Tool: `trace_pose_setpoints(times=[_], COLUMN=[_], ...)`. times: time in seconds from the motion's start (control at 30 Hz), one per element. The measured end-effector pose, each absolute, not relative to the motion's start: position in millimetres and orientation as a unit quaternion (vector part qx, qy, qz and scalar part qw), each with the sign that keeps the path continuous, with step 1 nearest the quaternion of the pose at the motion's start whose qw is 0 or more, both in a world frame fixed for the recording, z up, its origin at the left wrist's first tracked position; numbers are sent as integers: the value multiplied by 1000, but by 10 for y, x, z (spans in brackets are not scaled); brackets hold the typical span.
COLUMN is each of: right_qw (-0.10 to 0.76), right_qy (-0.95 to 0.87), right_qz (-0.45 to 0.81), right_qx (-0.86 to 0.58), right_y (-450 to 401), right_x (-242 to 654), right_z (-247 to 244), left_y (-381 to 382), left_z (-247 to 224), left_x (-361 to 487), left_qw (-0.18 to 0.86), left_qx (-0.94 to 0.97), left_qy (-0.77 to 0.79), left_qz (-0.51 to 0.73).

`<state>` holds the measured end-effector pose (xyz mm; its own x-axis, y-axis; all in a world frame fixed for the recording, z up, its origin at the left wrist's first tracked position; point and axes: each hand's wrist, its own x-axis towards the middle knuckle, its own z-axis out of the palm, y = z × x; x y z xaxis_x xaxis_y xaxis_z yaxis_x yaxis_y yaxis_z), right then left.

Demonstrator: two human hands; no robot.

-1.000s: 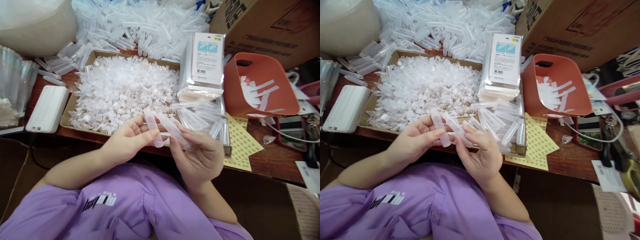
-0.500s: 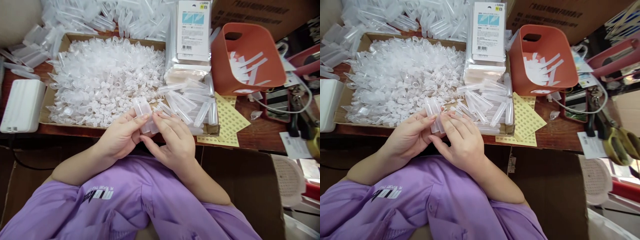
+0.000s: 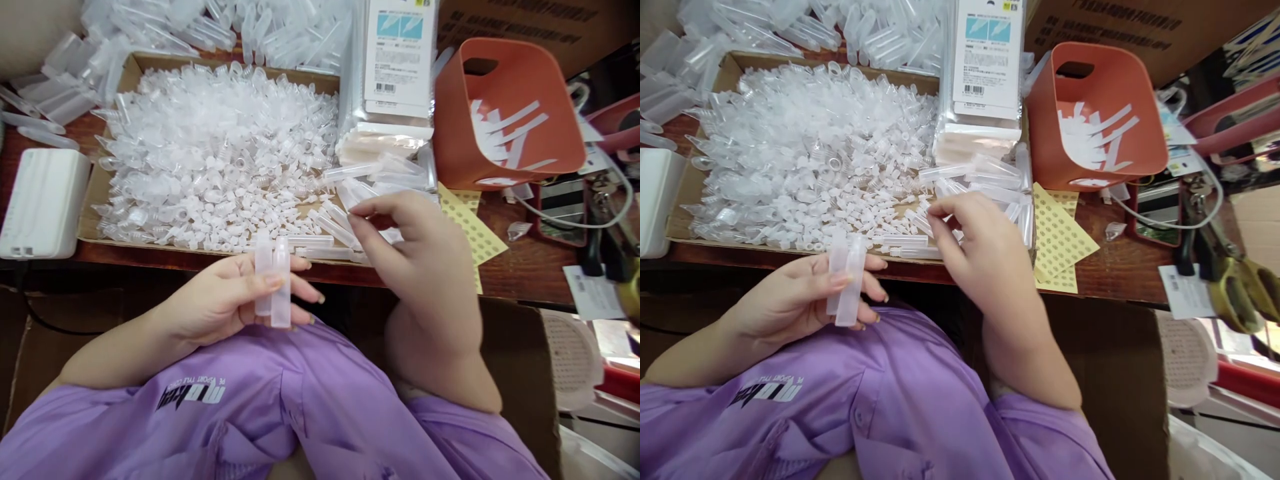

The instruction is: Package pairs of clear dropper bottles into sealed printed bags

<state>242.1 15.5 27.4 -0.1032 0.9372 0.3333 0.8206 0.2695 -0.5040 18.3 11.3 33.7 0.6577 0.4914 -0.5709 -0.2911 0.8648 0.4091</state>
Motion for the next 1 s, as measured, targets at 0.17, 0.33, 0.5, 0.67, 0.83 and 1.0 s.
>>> trace_pose_setpoints(times=[0.17, 0.33, 0.5, 0.67, 0.83, 1.0], right_qw=[56, -58, -70, -82, -101, -103], right_qy=[-829, -866, -878, -891, -900, -903], right_qz=[119, 117, 83, 15, -6, 10], right_qx=[-544, -482, -465, -446, -423, -417], right_y=[554, 701, 742, 718, 730, 774], right_x=[2268, 2080, 2058, 2047, 2083, 2068], right_z=[404, 357, 244, 233, 215, 175], left_y=[-51, -79, -45, -32, -8, 10], left_z=[102, -45, -98, -123, -99, -101], left_x=[162, 190, 169, 168, 169, 189], left_qw=[911, 937, 947, 955, 946, 943], left_qx=[81, 56, 53, 72, 95, 90], left_qy=[355, 302, 278, 253, 282, 288], left_qz=[193, 168, 149, 136, 129, 142])
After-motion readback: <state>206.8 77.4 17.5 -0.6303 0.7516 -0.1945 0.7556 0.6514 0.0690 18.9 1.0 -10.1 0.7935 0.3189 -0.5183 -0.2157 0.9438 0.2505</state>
